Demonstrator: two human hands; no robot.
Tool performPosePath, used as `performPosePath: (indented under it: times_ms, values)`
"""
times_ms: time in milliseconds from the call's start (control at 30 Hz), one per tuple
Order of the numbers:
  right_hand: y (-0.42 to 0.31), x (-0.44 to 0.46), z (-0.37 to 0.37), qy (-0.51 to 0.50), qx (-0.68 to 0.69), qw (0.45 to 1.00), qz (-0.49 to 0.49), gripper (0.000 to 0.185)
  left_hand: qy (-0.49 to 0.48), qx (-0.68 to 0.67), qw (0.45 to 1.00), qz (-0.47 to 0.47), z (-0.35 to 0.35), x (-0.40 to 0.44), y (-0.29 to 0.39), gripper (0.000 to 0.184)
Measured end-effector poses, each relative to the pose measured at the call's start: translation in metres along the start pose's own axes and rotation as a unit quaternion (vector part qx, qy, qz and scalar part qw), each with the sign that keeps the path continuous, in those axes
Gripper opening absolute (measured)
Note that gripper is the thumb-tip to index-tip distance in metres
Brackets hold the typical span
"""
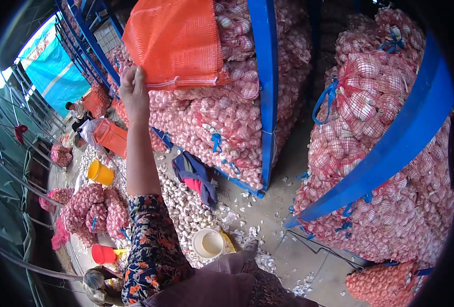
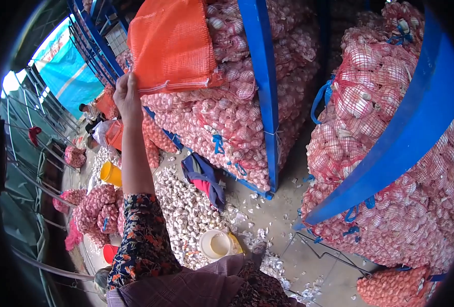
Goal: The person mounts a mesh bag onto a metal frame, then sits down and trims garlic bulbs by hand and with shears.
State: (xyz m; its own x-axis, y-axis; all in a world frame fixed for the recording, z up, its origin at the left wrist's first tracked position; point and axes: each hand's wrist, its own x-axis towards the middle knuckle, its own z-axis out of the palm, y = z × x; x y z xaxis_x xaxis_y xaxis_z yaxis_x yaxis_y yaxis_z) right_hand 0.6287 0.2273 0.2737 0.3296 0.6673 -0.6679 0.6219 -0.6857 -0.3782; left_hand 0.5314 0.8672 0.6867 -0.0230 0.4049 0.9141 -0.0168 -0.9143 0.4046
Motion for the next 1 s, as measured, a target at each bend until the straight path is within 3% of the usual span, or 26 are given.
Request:
performPosePath:
  times_ms: [67,133,167,300,333,367,433,467,500,533,567,600,633,667,700,733,800,867,900,933,967,1000]
  values:
    - [-0.001,0.0,-0.001,0.006,-0.004,1.0,-0.003,0.048,-0.017,0.092,0.989,0.114,-0.024,0.0,0.06,0.014]
    - [-0.001,0.0,0.0,0.013,-0.004,1.0,-0.009,0.048,0.005,0.134,0.978,0.161,-0.04,-0.003,0.107,0.016]
    - [-0.001,-0.001,0.001,0.016,-0.004,1.0,-0.011,0.048,0.057,0.071,0.982,0.165,-0.04,-0.004,0.123,0.019]
    - [0.002,-0.004,0.005,0.028,-0.011,0.999,-0.022,0.047,0.138,0.008,0.985,0.104,-0.039,0.023,0.157,0.022]
    - [0.002,-0.006,0.006,0.03,-0.01,0.999,-0.023,0.047,0.155,-0.141,0.978,-0.014,-0.038,0.04,0.164,0.021]
    - [0.003,-0.009,0.006,0.033,-0.011,0.999,-0.026,0.047,0.166,-0.288,0.934,-0.131,-0.042,0.053,0.173,0.022]
    - [0.005,-0.017,0.004,0.035,-0.008,0.999,-0.032,0.047,0.115,-0.336,0.935,-0.005,-0.05,0.062,0.223,0.021]
    - [0.007,-0.022,0.002,0.035,-0.007,0.999,-0.037,0.047,0.077,-0.248,0.958,0.119,-0.067,0.06,0.225,0.022]
    - [0.009,-0.032,-0.003,0.035,-0.005,0.998,-0.046,0.046,0.098,-0.16,0.974,0.123,-0.069,0.036,0.261,0.027]
    - [0.011,-0.045,-0.007,0.04,-0.003,0.997,-0.064,0.046,0.075,0.14,0.917,0.366,-0.081,0.006,0.272,0.032]
    - [0.012,-0.054,-0.015,0.065,0.005,0.994,-0.09,0.046,-0.029,-0.065,0.958,0.277,-0.062,-0.031,0.299,0.021]
    - [-0.011,-0.066,-0.046,0.125,0.044,0.983,-0.129,0.046,-0.208,-0.204,0.938,0.187,-0.061,-0.061,0.314,0.016]
    - [-0.038,-0.067,-0.082,0.211,0.15,0.957,-0.133,0.04,-0.343,-0.309,0.886,0.047,-0.061,-0.091,0.328,0.02]
    - [-0.068,-0.068,-0.114,0.205,0.287,0.924,-0.147,0.041,-0.485,-0.371,0.787,-0.088,-0.062,-0.118,0.332,0.022]
    - [-0.074,-0.049,-0.111,0.175,0.538,0.783,-0.258,0.069,-0.55,-0.424,0.696,-0.183,-0.057,-0.153,0.33,0.025]
    - [-0.097,-0.039,-0.132,0.014,0.734,0.588,-0.339,0.095,-0.574,-0.485,0.615,-0.238,-0.049,-0.191,0.328,0.032]
    - [-0.148,-0.036,-0.179,-0.023,0.756,0.473,-0.451,0.101,-0.616,-0.556,0.484,-0.278,-0.044,-0.275,0.328,0.029]
    - [-0.166,-0.036,-0.209,-0.073,0.792,0.422,-0.435,0.095,-0.771,-0.469,0.279,-0.328,-0.048,-0.335,0.348,0.025]
    - [-0.177,-0.047,-0.217,-0.024,0.813,0.456,-0.362,0.078,-0.805,-0.453,0.326,-0.202,-0.047,-0.35,0.355,0.022]
    - [-0.176,-0.042,-0.219,-0.008,0.762,0.551,-0.341,0.066,-0.836,-0.422,0.293,-0.192,-0.055,-0.372,0.356,0.031]
    - [-0.175,-0.038,-0.213,0.003,0.702,0.637,-0.318,0.056,-0.814,-0.336,0.446,-0.16,-0.071,-0.384,0.35,0.032]
    - [-0.178,-0.058,-0.201,-0.001,0.708,0.635,-0.31,0.056,-0.781,-0.291,0.514,-0.205,-0.087,-0.4,0.342,0.033]
